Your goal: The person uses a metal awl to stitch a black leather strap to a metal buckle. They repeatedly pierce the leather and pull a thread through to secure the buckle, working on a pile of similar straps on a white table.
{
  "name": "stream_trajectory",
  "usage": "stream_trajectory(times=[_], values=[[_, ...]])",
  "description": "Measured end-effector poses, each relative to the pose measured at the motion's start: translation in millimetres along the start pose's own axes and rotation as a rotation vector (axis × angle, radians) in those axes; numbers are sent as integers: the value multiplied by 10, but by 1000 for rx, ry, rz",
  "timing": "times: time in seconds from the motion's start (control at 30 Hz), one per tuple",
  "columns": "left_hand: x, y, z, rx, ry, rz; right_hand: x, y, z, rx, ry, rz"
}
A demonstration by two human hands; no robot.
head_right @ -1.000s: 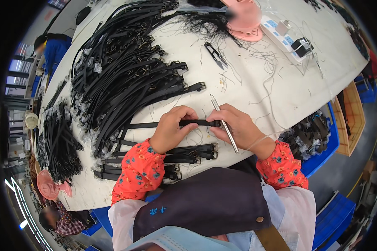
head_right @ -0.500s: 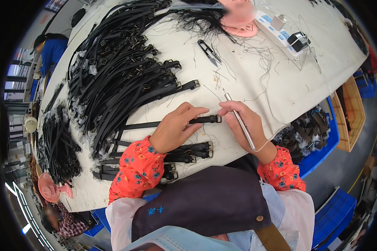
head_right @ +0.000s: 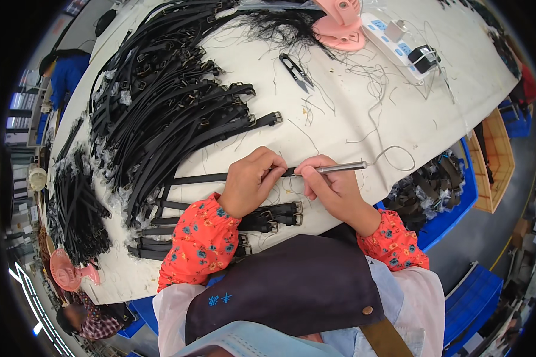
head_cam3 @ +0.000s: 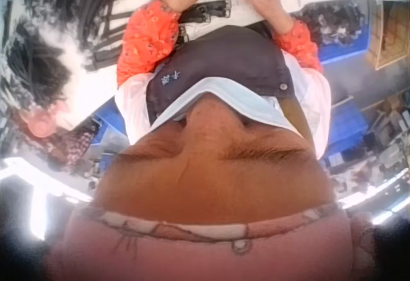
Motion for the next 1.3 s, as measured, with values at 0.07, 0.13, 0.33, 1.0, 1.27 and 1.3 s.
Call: stream_trajectory(times=[0.07,0.13,0.33,1.0,1.27,1.3], values=[[-2,8,-9,5,28,-22,9,-12,-2,-5,11,-3],[0,18,-9,16,49,-37,7,-27,5,0,11,-15],[11,27,-11,44,72,-47,-12,-42,12,5,22,-68],[42,94,-31,140,179,-111,23,-41,21,-4,51,-98],[12,96,-24,155,164,-94,40,-53,28,-2,56,-118],[13,96,-25,152,161,-93,44,-57,30,-3,58,-122]])
Point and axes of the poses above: each hand's wrist, its own z-axis towards the middle knuckle, its own y-axis out of the back of the hand, x = y × z, the point moved 4 cm from there along z, towards the middle knuckle, and after that the axes turned 8 degrees about -x, right-handed, at the moved point
